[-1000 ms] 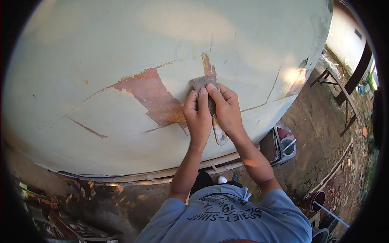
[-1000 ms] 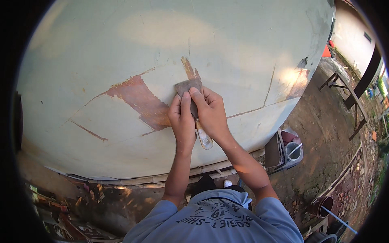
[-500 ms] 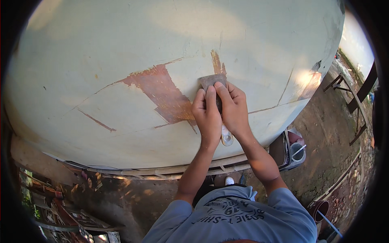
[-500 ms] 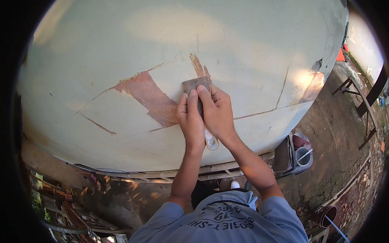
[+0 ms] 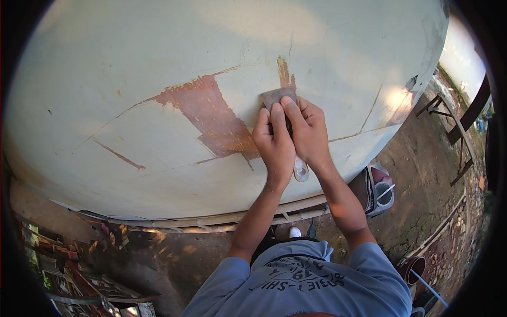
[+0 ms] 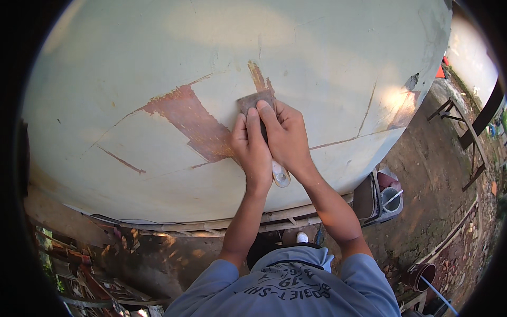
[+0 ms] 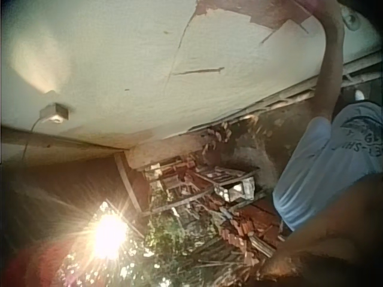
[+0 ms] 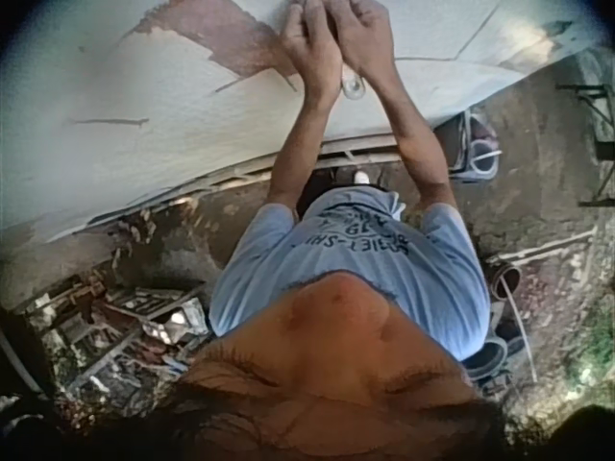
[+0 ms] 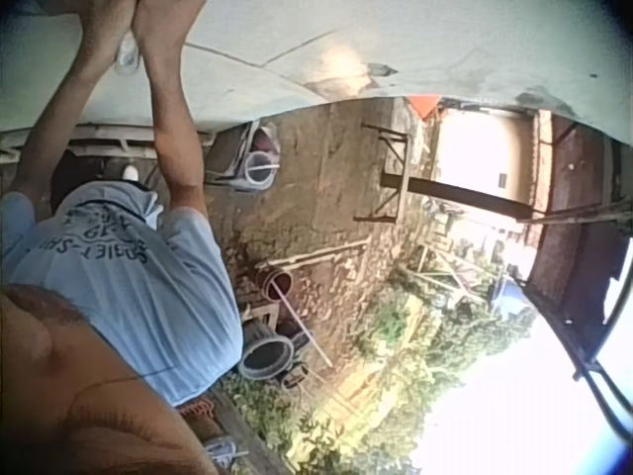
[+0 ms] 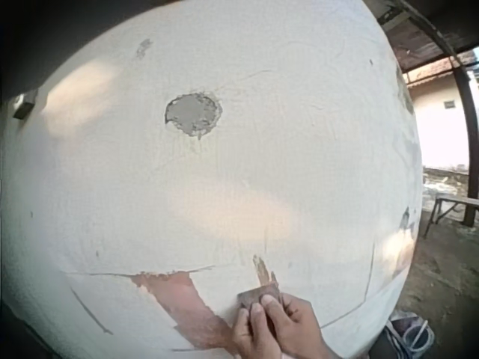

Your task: The person sands a seam on a curved surface using sandpaper, touches the surface by hand, and scrapes the wall using a scraper.

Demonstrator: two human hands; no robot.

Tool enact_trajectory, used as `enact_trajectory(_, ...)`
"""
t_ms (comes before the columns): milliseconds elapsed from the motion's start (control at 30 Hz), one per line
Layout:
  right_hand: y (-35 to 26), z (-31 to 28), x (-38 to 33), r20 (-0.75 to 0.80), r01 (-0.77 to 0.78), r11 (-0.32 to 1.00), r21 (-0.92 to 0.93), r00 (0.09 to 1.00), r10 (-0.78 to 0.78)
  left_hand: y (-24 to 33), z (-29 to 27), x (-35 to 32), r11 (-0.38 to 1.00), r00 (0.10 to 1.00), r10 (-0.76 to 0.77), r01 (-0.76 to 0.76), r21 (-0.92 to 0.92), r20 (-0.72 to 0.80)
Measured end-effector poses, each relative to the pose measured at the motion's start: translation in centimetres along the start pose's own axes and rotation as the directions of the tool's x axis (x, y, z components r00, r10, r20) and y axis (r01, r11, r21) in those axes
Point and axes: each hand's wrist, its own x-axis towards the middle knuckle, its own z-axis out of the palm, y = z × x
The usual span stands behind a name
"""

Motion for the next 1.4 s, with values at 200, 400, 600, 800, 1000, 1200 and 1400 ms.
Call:
enact_trajectory(200, 0.6, -0.1, -0.5, -0.002, 0.025, 0.999, -0.020, 1.000, -0.025, -0.1, 0.2, -0.2, 1.000, 0.999, 0.018, -0.018, -0.020, -0.033)
enact_trajectory(400, -2.3, 0.6, 0.4, 0.008, -0.020, 0.999, 0.041, 1.000, 0.020, 1.9, 0.5, 0.7, 0.997, 1.000, 0.001, -0.001, -0.078, 0.003)
enact_trajectory(600, -0.6, -0.1, 0.9, -0.026, 0.026, 0.999, -0.022, 0.999, -0.027, 1.3, 0.9, 1.1, 1.000, 1.000, 0.019, -0.019, -0.002, -0.011)
enact_trajectory(800, -0.4, -0.1, 0.3, -0.018, 0.016, 1.000, -0.014, 1.000, -0.016, 0.2, 1.0, 0.1, 0.998, 0.998, 0.056, -0.055, 0.035, -0.020)
enact_trajectory(1000, -2.9, -0.1, 1.0, 0.030, -0.031, 0.999, -0.022, 0.999, 0.032, 2.6, 1.4, 0.8, 0.994, 1.000, 0.000, -0.001, -0.108, -0.011)
enact_trajectory(1200, -1.7, -0.7, 1.1, -0.011, 0.033, 0.993, -0.111, 0.999, -0.034, 1.1, 1.9, 0.2, 0.998, 0.996, 0.055, -0.056, -0.015, -0.067)
enact_trajectory(1400, -0.8, -0.9, 0.4, -0.006, 0.005, 0.995, -0.103, 1.000, -0.006, 0.4, 1.7, -0.4, 0.998, 0.995, 0.069, -0.068, 0.014, -0.074)
